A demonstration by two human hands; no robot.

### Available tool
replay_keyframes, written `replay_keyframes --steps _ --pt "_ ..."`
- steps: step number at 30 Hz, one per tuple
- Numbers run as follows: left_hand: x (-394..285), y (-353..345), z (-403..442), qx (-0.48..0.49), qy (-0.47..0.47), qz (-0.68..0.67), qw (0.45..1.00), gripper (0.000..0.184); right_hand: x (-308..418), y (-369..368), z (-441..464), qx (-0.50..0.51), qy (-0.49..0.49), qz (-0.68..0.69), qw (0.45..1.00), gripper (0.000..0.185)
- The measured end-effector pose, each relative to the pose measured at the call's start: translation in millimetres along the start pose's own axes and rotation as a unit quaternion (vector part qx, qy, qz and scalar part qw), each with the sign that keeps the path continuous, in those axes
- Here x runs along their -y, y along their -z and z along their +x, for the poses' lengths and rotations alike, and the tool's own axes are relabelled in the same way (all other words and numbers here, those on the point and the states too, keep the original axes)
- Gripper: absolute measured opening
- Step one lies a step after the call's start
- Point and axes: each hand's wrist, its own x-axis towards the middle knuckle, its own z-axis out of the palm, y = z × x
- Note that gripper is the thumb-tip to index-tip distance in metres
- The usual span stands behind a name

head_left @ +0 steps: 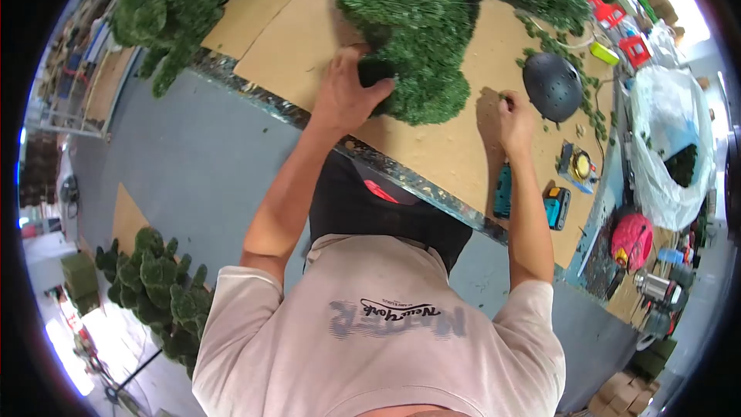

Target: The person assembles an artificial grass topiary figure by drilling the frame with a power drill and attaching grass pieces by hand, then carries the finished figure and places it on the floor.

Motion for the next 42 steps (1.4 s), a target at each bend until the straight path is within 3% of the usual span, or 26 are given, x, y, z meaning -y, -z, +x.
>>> replay_keyframes --steps 3,4,6,7,9,11,12,17,26,32,34,40,42 --pt "5 -3 -3 -0.034 -0.068 -0.028 0.997 0.062 65 23 -24 -0.044 0.052 0.121 0.990 0.032" --pt "3 -2 -3 -0.056 -0.100 -0.024 0.993 0.058 85 30 -30 -0.042 0.052 0.122 0.990 0.032" --pt "-2 1 -5 -0.077 -0.134 -0.022 0.988 0.053 121 37 -43 -0.047 0.184 0.082 0.978 0.037" --pt "-4 3 -6 -0.083 -0.170 -0.014 0.982 0.045 135 36 -48 -0.048 0.185 0.081 0.978 0.037" --pt "-6 6 -7 -0.090 -0.209 -0.008 0.974 0.037 160 30 -58 0.069 0.202 0.099 0.972 0.047" --pt "-5 10 -5 -0.041 -0.235 -0.047 0.970 0.021 189 18 -69 0.133 0.150 0.160 0.966 0.057" --pt "-6 11 -6 -0.043 -0.237 -0.048 0.969 0.021 184 1 -66 0.140 0.191 0.135 0.962 0.058" --pt "-7 26 -2 0.064 -0.224 -0.050 0.971 0.020 201 -10 -64 0.159 0.225 0.137 0.951 0.053" --pt "-4 25 4 0.074 -0.212 -0.101 0.969 0.016 209 -9 -57 0.180 0.225 0.105 0.952 0.046" --pt "0 13 2 0.030 -0.159 -0.150 0.975 0.017 206 -27 -64 0.068 0.272 0.138 0.950 0.046" --pt "-4 12 1 0.026 -0.130 -0.158 0.978 0.018 201 -36 -63 -0.006 0.283 0.129 0.950 0.034" --pt "-3 11 0 0.043 -0.078 -0.201 0.976 0.023 189 -54 -68 -0.036 0.241 0.268 0.932 0.022" --pt "0 9 1 0.051 -0.066 -0.213 0.973 0.026 187 -57 -69 -0.037 0.240 0.259 0.935 0.022"
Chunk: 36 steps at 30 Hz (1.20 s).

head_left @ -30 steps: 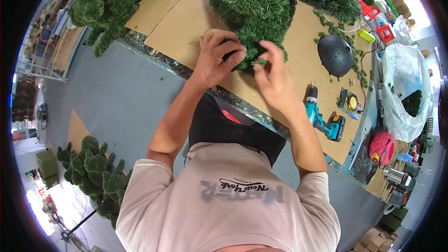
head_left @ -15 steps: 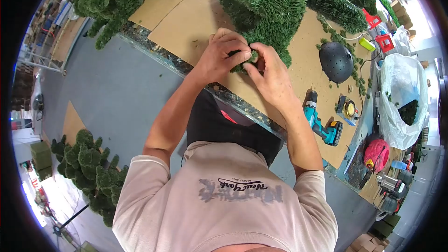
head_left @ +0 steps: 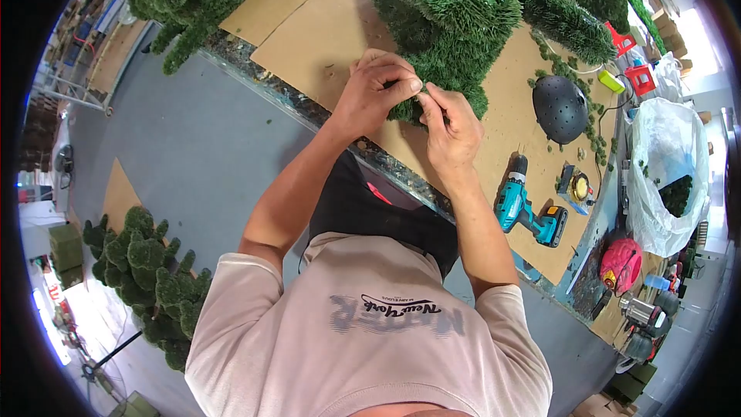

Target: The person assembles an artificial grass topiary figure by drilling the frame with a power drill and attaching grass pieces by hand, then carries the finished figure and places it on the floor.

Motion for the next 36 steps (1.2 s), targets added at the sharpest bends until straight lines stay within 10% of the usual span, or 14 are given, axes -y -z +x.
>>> replay_keyframes --steps 15,24,30,36 --pt "5 0 2 0.005 0.000 -0.038 0.999 0.029 4 -2 3 -0.007 0.168 -0.147 0.975 0.027" --pt "-4 6 8 0.055 -0.014 -0.064 0.996 0.027 12 -5 -6 -0.002 -0.105 0.102 0.989 0.014" --pt "4 -12 6 -0.130 -0.083 0.164 0.974 0.038 17 26 -12 -0.077 -0.172 0.216 0.958 0.012" --pt "-17 -17 9 -0.063 0.102 0.271 0.955 0.070 7 69 -46 -0.117 -0.181 0.175 0.961 0.012"
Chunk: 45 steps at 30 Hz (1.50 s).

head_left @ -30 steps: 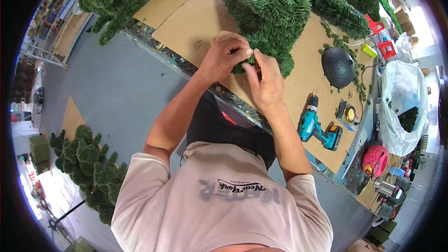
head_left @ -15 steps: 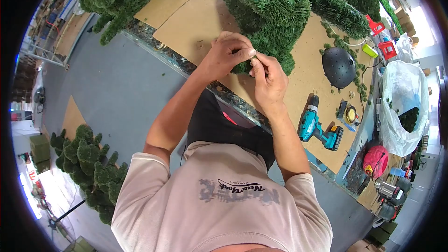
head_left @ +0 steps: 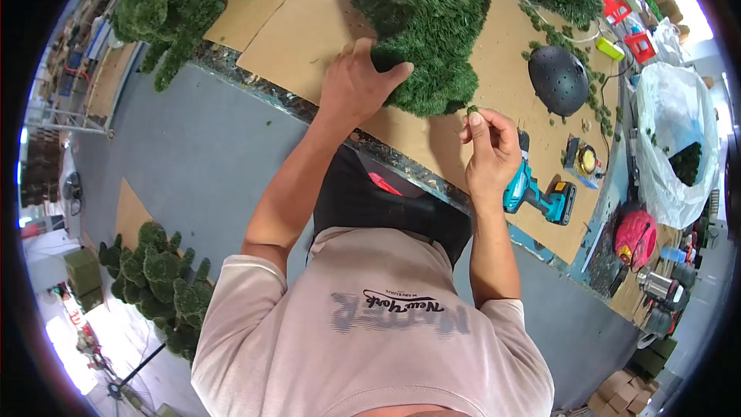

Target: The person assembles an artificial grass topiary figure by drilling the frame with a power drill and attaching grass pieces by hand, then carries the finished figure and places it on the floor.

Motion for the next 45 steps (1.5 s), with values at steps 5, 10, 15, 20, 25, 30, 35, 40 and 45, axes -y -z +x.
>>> replay_keyframes --steps 5,10,15,20,25,30,35,40,45 --pt "-10 11 6 0.080 0.011 -0.008 0.997 0.057 -7 24 -16 -0.010 0.006 -0.080 0.997 0.010" --pt "-5 10 8 0.098 0.037 -0.016 0.994 0.054 -6 58 -16 -0.062 -0.007 -0.064 0.996 0.009" --pt "3 10 3 0.069 0.022 -0.047 0.996 0.052 2 166 3 -0.179 -0.044 -0.085 0.979 0.012" --pt "18 -2 8 0.118 0.089 -0.121 0.982 0.048 24 287 19 -0.228 -0.094 -0.315 0.917 0.018" --pt "13 0 9 0.072 0.029 -0.090 0.993 0.058 2 355 25 -0.252 -0.146 -0.370 0.882 0.018" --pt "15 -3 8 0.064 0.024 -0.102 0.992 0.061 -15 363 36 -0.231 -0.135 -0.462 0.846 0.018" --pt "15 -3 8 0.071 0.043 -0.115 0.990 0.061 -37 376 49 -0.195 -0.127 -0.537 0.811 0.020" --pt "18 -3 8 0.069 0.039 -0.116 0.990 0.061 -42 372 52 -0.155 -0.100 -0.584 0.791 0.022" --pt "22 -4 10 0.074 0.049 -0.116 0.989 0.061 -42 357 55 -0.157 -0.090 -0.590 0.787 0.021"
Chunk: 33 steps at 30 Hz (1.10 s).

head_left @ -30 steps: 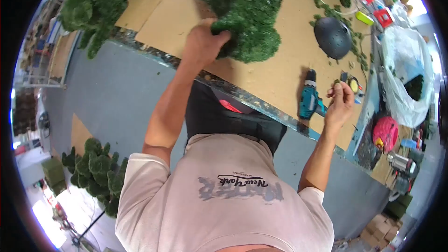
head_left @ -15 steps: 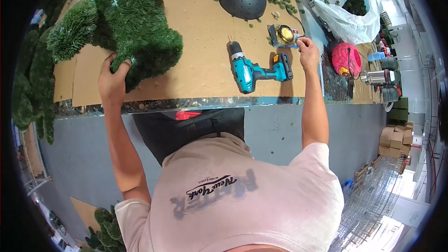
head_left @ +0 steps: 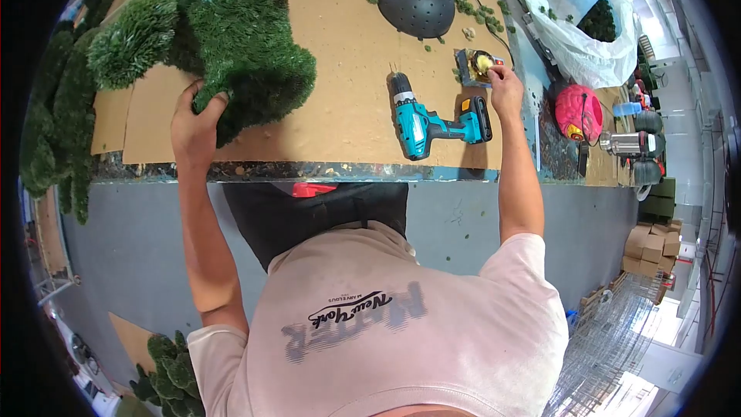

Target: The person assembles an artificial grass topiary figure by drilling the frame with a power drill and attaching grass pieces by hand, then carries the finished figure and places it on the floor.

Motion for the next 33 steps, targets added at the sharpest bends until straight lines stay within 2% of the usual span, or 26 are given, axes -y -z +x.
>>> replay_keyframes --steps 4,7,9,10,12,14,16,18,20,22,24,28,30,32,33 --pt "-4 2 -2 -0.004 0.003 0.009 1.000 0.058 10 -8 2 -0.001 0.013 -0.010 1.000 0.023" --pt "-4 1 -3 0.003 0.013 -0.018 1.000 0.057 21 -8 3 0.001 -0.010 0.062 0.998 0.023" --pt "-6 1 -4 -0.004 0.010 -0.032 0.999 0.056 36 -2 1 0.007 -0.116 0.313 0.943 0.019" --pt "-9 2 -4 -0.006 -0.002 -0.022 1.000 0.058 55 5 -3 0.010 -0.109 0.313 0.943 0.019" --pt "-12 2 -7 -0.017 -0.009 -0.009 1.000 0.059 97 18 -19 -0.003 -0.038 0.420 0.907 0.018" --pt "-11 2 -4 0.022 0.036 0.002 0.999 0.059 152 35 -42 -0.001 0.031 0.422 0.906 0.016" --pt "-23 10 -5 0.068 0.047 -0.014 0.996 0.061 203 37 -69 0.005 0.082 0.491 0.867 0.015" --pt "-5 2 1 0.069 0.074 0.027 0.995 0.064 259 35 -99 0.037 0.113 0.475 0.872 0.014" --pt "-7 1 -6 -0.011 -0.006 0.037 0.999 0.068 304 20 -127 0.082 0.167 0.461 0.868 0.015" --pt "-3 0 -3 -0.023 -0.014 0.039 0.999 0.069 344 1 -145 0.128 0.221 0.425 0.868 0.014" --pt "-4 0 -3 -0.025 -0.030 0.035 0.999 0.070 360 -29 -156 0.147 0.229 0.424 0.864 0.014" --pt "-5 1 -3 -0.013 -0.022 0.016 1.000 0.070 382 -60 -158 0.134 0.266 0.389 0.872 0.014" --pt "-4 0 -2 -0.025 -0.035 0.003 0.999 0.069 392 -59 -158 0.103 0.340 0.307 0.883 0.013" --pt "-4 1 -3 -0.021 -0.044 0.003 0.999 0.068 395 -62 -161 0.099 0.354 0.300 0.880 0.014" --pt "-4 1 -2 -0.027 -0.042 -0.002 0.999 0.068 393 -68 -161 0.070 0.398 0.280 0.871 0.015"
